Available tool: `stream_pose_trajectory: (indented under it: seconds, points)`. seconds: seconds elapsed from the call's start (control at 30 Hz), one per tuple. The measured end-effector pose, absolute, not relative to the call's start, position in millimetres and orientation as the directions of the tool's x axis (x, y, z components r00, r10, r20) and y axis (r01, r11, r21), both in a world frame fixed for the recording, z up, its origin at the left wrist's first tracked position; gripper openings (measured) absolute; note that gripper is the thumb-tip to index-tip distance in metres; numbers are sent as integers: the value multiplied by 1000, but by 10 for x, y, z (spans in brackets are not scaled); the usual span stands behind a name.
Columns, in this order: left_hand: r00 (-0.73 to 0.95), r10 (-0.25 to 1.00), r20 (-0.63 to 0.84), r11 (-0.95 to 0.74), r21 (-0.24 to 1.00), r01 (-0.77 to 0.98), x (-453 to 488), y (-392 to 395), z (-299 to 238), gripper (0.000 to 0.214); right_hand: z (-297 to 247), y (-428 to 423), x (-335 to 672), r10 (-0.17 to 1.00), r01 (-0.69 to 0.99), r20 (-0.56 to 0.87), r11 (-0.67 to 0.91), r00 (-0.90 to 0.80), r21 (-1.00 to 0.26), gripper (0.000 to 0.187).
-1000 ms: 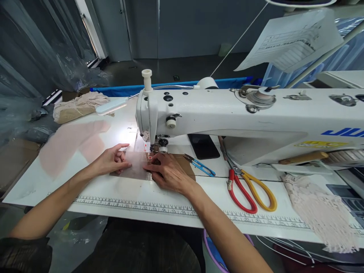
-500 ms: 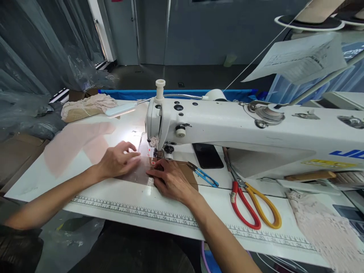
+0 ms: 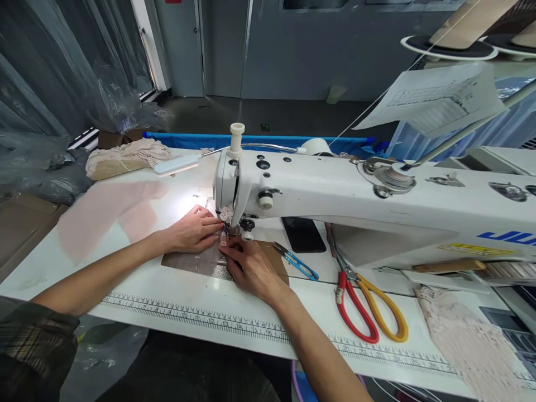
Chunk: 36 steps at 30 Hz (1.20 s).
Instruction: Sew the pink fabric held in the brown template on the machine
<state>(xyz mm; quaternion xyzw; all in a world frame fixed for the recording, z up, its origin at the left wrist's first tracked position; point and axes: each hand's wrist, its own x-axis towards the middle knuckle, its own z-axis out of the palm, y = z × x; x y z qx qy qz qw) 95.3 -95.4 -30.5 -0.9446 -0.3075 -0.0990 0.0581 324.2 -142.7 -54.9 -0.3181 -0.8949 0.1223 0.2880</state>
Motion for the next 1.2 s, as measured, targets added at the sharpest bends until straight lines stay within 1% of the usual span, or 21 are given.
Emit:
stream_pose_trajectory:
  seconds: [0.07, 0.17, 0.4, 0.6, 0.8, 0.87, 1.0, 1.13, 1.2]
  points:
    - [785, 575, 230, -807, 5, 590, 925, -956, -324, 37, -546, -1430, 3240, 640, 492, 438, 767, -631, -411, 28]
    - [787, 569, 237, -815, 35, 578, 896, -963, -355, 38, -546, -1434, 3241, 644, 493, 433, 763, -630, -417, 28]
    - [789, 557, 258, -821, 29, 570, 906, -984, -375, 41, -571, -1435, 3261, 652, 505, 405, 756, -642, -416, 31]
    - [783, 567, 255, -813, 18, 583, 917, -993, -376, 41, -574, -1435, 3253, 648, 508, 429, 761, -629, -404, 30]
    - [773, 579, 258, -797, -22, 604, 936, -1021, -392, 40, -546, -1442, 3248, 667, 510, 405, 742, -626, -435, 28]
    - [775, 566, 282, -798, -52, 601, 946, -1038, -400, 39, -544, -1442, 3252, 674, 516, 392, 735, -626, -440, 28]
    - [758, 516, 400, -800, -92, 593, 982, -1062, -423, 32, -538, -1444, 3252, 677, 522, 381, 732, -629, -438, 29]
    - [822, 403, 404, -885, -58, 462, 991, -1061, -445, 33, -515, -1454, 3244, 690, 534, 359, 718, -628, -446, 28]
    - [832, 397, 387, -898, -24, 439, 968, -1060, -441, 30, -508, -1461, 3243, 696, 541, 349, 712, -627, -448, 29]
